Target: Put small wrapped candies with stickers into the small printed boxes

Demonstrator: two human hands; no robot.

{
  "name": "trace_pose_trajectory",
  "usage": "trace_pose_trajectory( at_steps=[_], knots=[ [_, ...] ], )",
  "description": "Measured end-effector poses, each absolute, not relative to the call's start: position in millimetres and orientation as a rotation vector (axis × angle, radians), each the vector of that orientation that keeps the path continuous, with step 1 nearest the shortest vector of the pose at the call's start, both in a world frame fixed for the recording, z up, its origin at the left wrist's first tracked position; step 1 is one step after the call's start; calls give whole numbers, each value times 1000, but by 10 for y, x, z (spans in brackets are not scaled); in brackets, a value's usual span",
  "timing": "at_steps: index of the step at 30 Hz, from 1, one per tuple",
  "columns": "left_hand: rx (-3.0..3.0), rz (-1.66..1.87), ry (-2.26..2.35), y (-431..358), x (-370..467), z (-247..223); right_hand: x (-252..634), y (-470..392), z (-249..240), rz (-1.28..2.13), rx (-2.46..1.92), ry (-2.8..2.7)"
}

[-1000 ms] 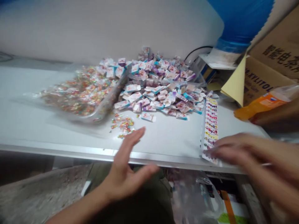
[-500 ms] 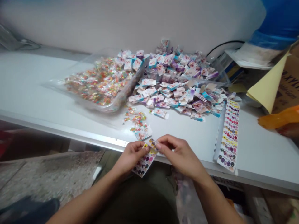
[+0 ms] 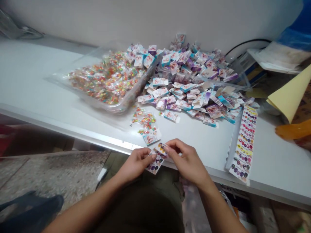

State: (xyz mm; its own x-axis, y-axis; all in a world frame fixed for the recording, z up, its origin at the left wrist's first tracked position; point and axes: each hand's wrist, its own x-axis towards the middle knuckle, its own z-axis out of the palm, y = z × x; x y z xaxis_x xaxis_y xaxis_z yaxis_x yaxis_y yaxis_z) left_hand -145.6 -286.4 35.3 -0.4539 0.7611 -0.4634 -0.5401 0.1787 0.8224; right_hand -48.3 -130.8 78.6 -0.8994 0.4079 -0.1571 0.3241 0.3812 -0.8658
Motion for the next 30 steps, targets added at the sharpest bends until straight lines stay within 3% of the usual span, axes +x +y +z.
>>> trace_pose_trajectory(
  at_steps=[3,8,13,16,22,30],
  knots=[
    [193,1534,1323,-2857,-1452,311,-445,-1380,727,1767,-667,-2601],
    [313,1604,1267,-2853,-1497,423,-428,-1489,521,1305,-613,-2585],
    [217,1585,1259,-2856,-1480,410,-462,-1419,585,1371,-541,-2564],
    [70,1520,1353,-2856,-1452,350,-441,-1386,656,1247,-582,-2561],
    [-59,1607,1165,-2844,-1444,396,-365,-1464,639,1247,-127,-2701],
    [147,1749,1293,-2850,-1348,395,-456,-1493,513,1303,-619,-2577]
  ],
)
